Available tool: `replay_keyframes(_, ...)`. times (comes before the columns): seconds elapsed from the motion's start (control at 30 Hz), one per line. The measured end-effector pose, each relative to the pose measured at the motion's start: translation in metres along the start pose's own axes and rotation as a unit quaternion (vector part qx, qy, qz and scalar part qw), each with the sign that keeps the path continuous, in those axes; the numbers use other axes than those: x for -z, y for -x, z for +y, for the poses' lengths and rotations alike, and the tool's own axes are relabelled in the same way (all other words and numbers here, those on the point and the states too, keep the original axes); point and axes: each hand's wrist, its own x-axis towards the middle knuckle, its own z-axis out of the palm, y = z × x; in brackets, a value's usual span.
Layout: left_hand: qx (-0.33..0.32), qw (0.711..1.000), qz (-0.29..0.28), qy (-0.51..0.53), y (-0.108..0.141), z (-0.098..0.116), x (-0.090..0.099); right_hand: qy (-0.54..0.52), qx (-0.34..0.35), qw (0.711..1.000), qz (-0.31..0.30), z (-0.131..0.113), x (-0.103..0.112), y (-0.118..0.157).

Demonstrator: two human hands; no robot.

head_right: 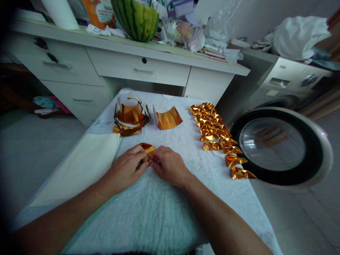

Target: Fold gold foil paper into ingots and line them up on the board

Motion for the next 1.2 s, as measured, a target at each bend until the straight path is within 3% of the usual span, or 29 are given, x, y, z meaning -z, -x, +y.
replay_keyframes(1.2, 0.031, 0.999, 0.011, -0.002, 0.000, 0.001, -0.004, 0.070, -0.073, 0.995, -0.013, -0.014, -0.005, -0.005)
